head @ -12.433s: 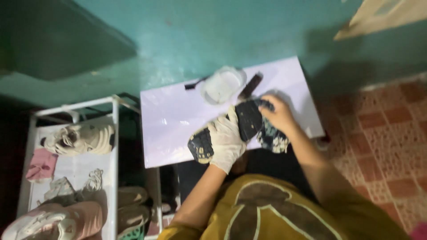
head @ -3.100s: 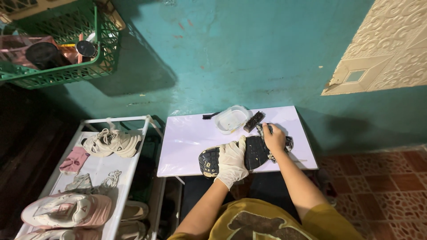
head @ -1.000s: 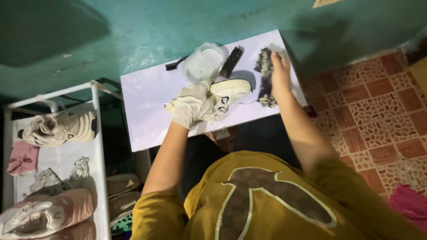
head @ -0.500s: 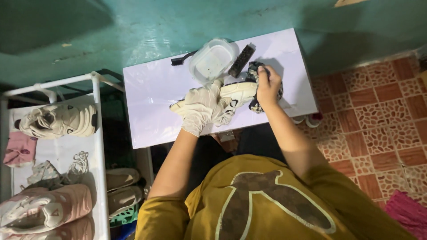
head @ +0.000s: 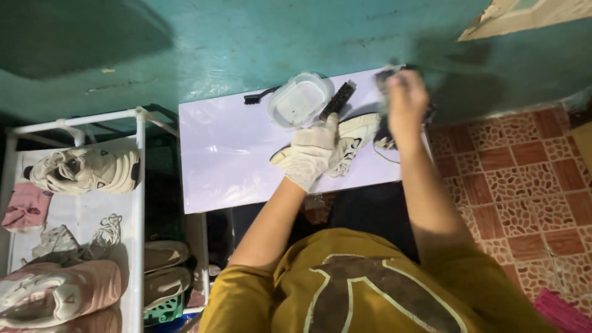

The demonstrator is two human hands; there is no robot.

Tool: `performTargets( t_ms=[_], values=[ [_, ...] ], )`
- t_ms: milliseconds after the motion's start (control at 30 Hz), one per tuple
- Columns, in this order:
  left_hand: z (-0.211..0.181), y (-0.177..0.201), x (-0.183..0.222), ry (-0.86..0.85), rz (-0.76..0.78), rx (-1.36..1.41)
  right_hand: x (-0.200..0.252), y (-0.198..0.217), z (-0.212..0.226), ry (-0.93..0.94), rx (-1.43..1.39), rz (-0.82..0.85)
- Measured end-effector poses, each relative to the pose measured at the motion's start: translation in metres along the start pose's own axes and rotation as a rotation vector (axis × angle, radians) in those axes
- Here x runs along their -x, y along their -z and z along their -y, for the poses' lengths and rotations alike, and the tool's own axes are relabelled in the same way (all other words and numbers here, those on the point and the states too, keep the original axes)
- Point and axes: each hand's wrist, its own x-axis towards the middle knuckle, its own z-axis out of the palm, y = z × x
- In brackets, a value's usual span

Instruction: A person wearing gloves cleans the sole and sides of a sneaker using a cloth and cleaning liquid.

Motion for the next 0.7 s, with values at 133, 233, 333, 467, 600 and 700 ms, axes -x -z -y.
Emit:
performTargets(
  t_ms=[133, 233, 333, 467, 600, 700],
  values=[
    [0.037, 0.019, 0.027, 0.038, 0.025, 0.122, 0.037, -0.014, -0.023, 0.362, 0.449, 0.186],
    [0.085, 0.021, 0.04, 0.076, 0.051, 0.342, 0.033, -0.015, -0.035, 0.36, 0.398, 0.122],
    [0.09, 0.012, 0.059, 0.103, 0.056, 0.548, 0.034, -0.017, -0.036, 0.198, 0.341, 0.07],
    [0.077, -0.024, 0.061, 0.165, -0.203, 1.153, 0.021, -0.009, -0.039, -0.013, 0.125, 0.011],
    [0.08, -0.071, 0.046, 0.274, -0.398, 1.27, 0.01, -0.003, -0.002, 0.146, 0.091, -0.006],
    [0.081, -0.077, 0.042, 0.34, -0.432, 1.314, 0.025, -0.028, 0.037, 0.466, 0.359, 0.252]
  ],
)
